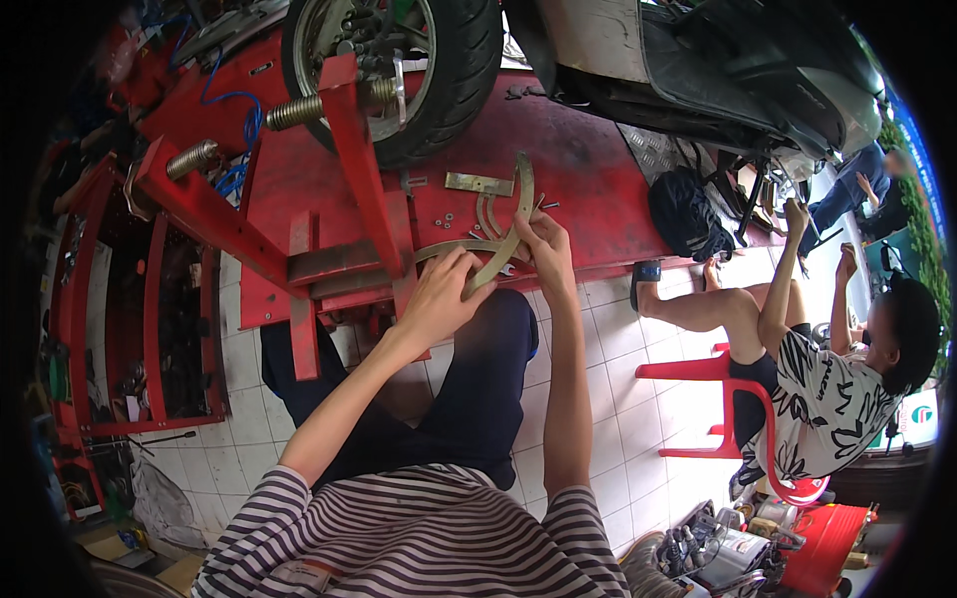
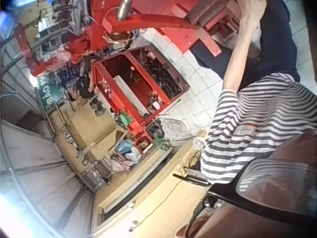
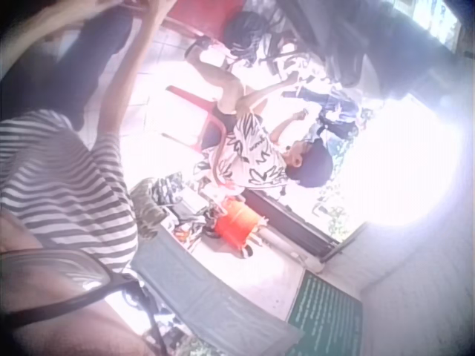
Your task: The person assembles a curved metal bracket onto a red motorcycle stand by inserting a bolt and washer, then tightening it with a wrench.
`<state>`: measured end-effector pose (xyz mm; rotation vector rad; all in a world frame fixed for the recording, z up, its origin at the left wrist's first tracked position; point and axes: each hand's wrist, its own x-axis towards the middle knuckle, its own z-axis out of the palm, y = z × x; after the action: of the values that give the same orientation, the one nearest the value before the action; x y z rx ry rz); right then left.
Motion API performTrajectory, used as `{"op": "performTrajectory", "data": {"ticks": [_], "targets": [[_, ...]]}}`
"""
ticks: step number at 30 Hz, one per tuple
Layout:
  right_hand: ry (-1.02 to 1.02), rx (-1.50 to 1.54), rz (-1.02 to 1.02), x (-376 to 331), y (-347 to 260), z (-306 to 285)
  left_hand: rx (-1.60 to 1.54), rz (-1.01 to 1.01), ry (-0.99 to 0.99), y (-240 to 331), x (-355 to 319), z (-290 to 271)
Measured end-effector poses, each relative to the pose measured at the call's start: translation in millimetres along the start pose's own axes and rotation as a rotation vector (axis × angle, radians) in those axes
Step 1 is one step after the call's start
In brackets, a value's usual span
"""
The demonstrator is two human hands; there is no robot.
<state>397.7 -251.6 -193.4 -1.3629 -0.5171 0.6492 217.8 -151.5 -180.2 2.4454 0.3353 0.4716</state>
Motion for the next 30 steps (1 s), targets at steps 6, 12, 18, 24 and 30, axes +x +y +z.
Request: {"op": "performTrajectory", "data": {"ticks": [6,12,18,24,30], "targets": [[-0.091,-0.03,0.072,-80,-17,31,-0.913,-0.359,-0.248,-9,-28,-15],[-0.362,0.114,0.192,-127,4,66,-1.177,-0.174,-0.109,-2,-46,-24],[-0.405,0.381,0.256,-146,13,90,-1.428,-0.233,-0.173,-9,-75,-47],[-0.48,0.16,0.219,-148,10,93,-1.206,-0.301,-0.024,6,-86,-78],[-0.034,-0.248,-0.052,-91,17,49,-1.094,-0.172,0.159,-16,-93,-82]]}}
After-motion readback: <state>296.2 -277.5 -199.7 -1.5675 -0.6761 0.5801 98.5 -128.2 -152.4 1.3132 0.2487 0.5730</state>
